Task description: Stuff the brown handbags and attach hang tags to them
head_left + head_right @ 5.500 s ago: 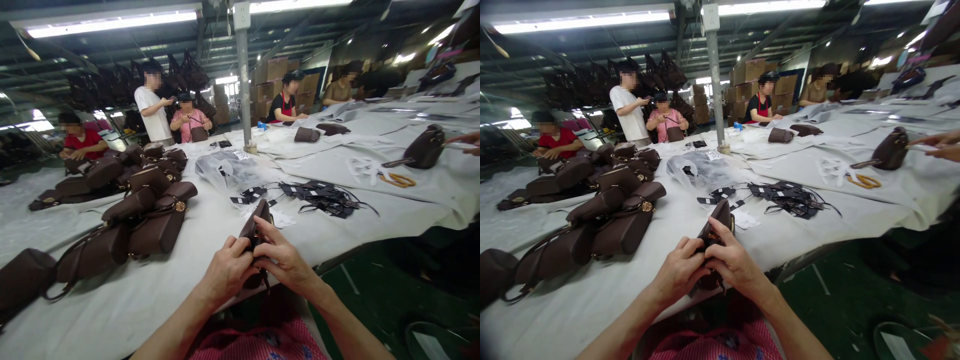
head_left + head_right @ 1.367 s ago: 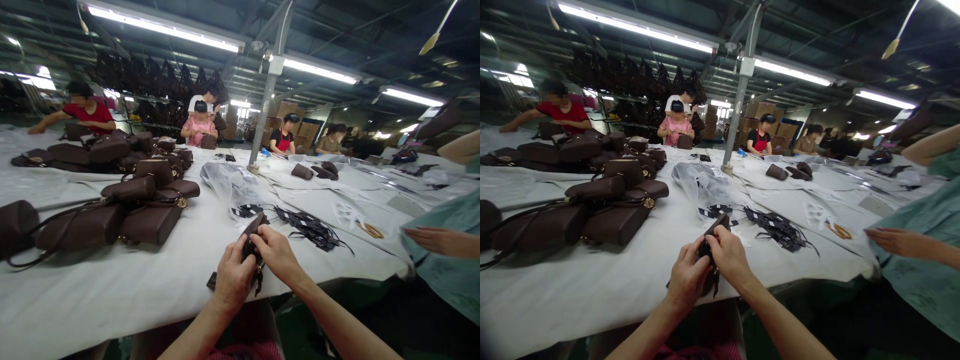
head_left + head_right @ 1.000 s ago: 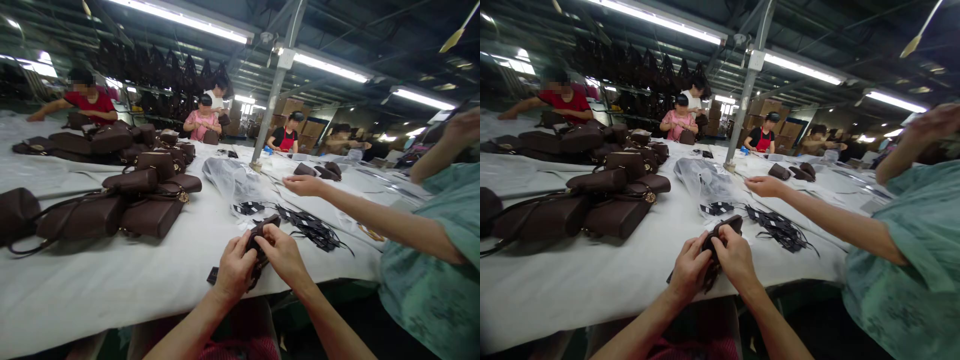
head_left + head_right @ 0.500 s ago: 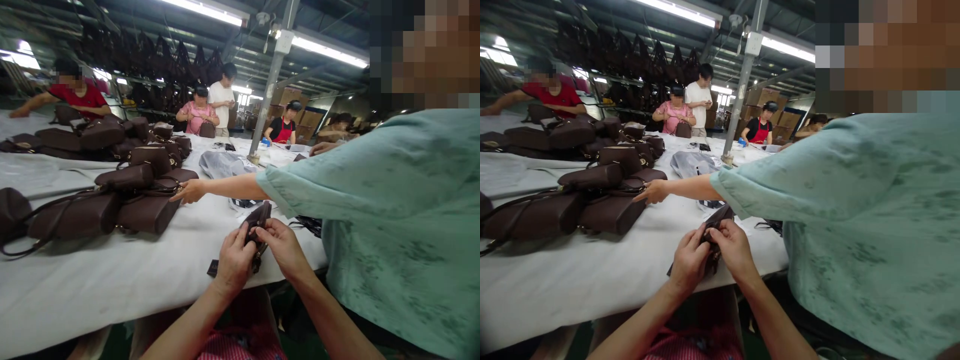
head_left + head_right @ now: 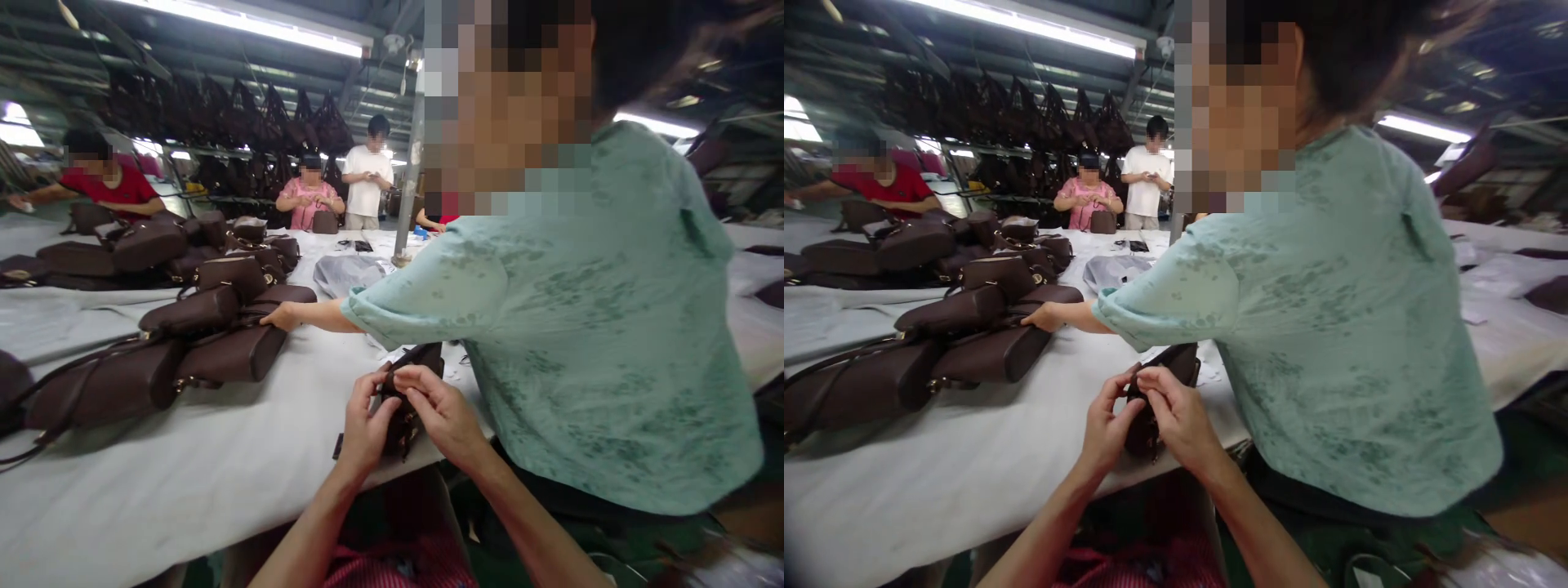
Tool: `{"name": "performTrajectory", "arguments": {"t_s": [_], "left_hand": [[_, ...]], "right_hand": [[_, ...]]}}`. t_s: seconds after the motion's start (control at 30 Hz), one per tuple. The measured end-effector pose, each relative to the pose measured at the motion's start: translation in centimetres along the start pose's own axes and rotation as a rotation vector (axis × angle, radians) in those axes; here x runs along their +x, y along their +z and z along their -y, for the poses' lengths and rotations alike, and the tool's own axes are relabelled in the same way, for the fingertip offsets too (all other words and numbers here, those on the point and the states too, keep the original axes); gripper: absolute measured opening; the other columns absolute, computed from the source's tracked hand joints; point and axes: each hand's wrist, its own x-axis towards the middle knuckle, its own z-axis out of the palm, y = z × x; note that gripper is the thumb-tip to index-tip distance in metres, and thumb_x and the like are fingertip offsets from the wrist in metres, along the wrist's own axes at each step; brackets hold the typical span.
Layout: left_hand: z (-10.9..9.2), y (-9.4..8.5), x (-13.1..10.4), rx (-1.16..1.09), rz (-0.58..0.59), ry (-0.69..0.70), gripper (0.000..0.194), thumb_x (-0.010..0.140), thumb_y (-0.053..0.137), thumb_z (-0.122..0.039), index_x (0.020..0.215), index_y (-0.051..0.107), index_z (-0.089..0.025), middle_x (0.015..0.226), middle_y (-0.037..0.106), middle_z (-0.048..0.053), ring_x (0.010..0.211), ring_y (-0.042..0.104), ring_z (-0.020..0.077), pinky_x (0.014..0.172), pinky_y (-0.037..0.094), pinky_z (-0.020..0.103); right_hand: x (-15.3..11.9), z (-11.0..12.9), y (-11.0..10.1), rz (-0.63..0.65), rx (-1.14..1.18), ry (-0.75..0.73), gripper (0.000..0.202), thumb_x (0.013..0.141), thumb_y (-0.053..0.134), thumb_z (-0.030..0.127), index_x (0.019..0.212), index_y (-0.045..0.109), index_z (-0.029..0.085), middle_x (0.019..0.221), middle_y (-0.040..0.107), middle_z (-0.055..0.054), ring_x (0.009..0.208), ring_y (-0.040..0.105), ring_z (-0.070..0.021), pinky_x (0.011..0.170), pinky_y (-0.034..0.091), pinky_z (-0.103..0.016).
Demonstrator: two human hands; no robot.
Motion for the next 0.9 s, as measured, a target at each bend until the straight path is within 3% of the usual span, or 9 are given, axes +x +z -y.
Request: {"name": "performTrajectory", "arguments": {"t_s": [0.13, 0.23, 0.33, 0.43, 0.53, 0.67, 0.73, 0.9], "left_hand": [[0.0, 0.0, 0.2, -0.041, -0.053, -0.005, 0.018, 0.082, 0.057, -0.018, 0.099, 0.063, -0.02, 0.129, 0.06, 0.01, 0.122, 0.054, 0.024, 0.105, 0.041, 0.043], [-0.1, 0.1, 0.3, 0.032, -0.013, 0.048, 0.008, 0.082, 0.057, -0.017, 0.086, 0.063, -0.02, 0.129, 0.059, 0.01, 0.123, 0.052, 0.025, 0.107, 0.039, 0.046], [-0.6, -0.1, 0.8, 0.133, 0.08, 0.088, 0.008, 0.081, 0.057, -0.015, 0.084, 0.062, -0.02, 0.128, 0.058, 0.01, 0.122, 0.051, 0.0259, 0.105, 0.039, 0.048], [-1.4, -0.3, 1.2, 0.188, 0.165, 0.121, 0.008, 0.08, 0.057, -0.012, 0.082, 0.059, -0.02, 0.127, 0.056, 0.011, 0.121, 0.05, 0.0266, 0.103, 0.04, 0.049], [-2.1, -0.2, 1.2, 0.212, 0.206, 0.186, 0.012, 0.078, 0.055, -0.009, 0.081, 0.056, -0.02, 0.125, 0.054, 0.011, 0.119, 0.05, 0.0262, 0.101, 0.043, 0.046], [-2.2, 0.1, 0.7, 0.259, 0.233, 0.254, 0.018, 0.076, 0.051, -0.004, 0.083, 0.054, -0.02, 0.126, 0.053, 0.01, 0.118, 0.051, 0.0254, 0.098, 0.046, 0.044], [-2.0, 0.1, 0.6, 0.288, 0.229, 0.266, 0.019, 0.076, 0.049, -0.004, 0.085, 0.053, -0.021, 0.126, 0.054, 0.01, 0.118, 0.051, 0.0249, 0.098, 0.046, 0.044], [-1.4, -0.2, 0.9, 0.322, 0.183, 0.273, 0.018, 0.078, 0.048, -0.005, 0.084, 0.053, -0.021, 0.125, 0.057, 0.008, 0.117, 0.052, 0.0236, 0.099, 0.046, 0.045]], "right_hand": [[-0.9, -0.5, -0.5, -0.006, -0.122, -0.167, 0.028, 0.09, 0.046, 0.018, 0.109, 0.066, 0.025, 0.113, 0.067, -0.006, 0.112, 0.059, -0.0208, 0.101, 0.044, -0.041], [-1.2, -1.5, -0.9, -0.093, 0.088, -0.047, 0.021, 0.09, 0.048, 0.025, 0.102, 0.065, 0.023, 0.102, 0.069, -0.006, 0.1, 0.064, -0.019, 0.092, 0.05, -0.036], [-0.9, -2.7, -1.7, -0.266, 0.251, 0.064, 0.016, 0.084, 0.057, 0.035, 0.089, 0.063, 0.021, 0.093, 0.068, -0.005, 0.093, 0.065, -0.02, 0.085, 0.053, -0.035], [-0.2, -3.3, -2.6, -0.357, 0.125, 0.16, 0.021, 0.076, 0.064, 0.039, 0.085, 0.06, 0.021, 0.088, 0.066, -0.003, 0.081, 0.065, -0.0199, 0.072, 0.054, -0.034], [0.6, -3.0, -3.0, -0.28, -0.063, 0.227, 0.022, 0.072, 0.067, 0.036, 0.087, 0.061, 0.021, 0.08, 0.066, 0.0, 0.074, 0.064, -0.0188, 0.067, 0.053, -0.032], [1.4, -2.2, -3.2, -0.14, -0.011, 0.307, 0.011, 0.08, 0.058, 0.028, 0.087, 0.059, 0.02, 0.074, 0.065, 0.001, 0.066, 0.063, -0.0164, 0.052, 0.05, -0.026], [1.8, -2.0, -3.4, -0.095, -0.18, 0.219, 0.007, 0.082, 0.052, 0.019, 0.085, 0.058, 0.019, 0.074, 0.064, 0.0, 0.067, 0.062, -0.0156, 0.057, 0.049, -0.026], [2.2, -2.4, -4.2, 0.067, -0.746, -0.165, 0.018, 0.089, 0.043, 0.008, 0.087, 0.059, 0.016, 0.091, 0.059, -0.008, 0.084, 0.057, -0.0179, 0.075, 0.046, -0.028]]}}
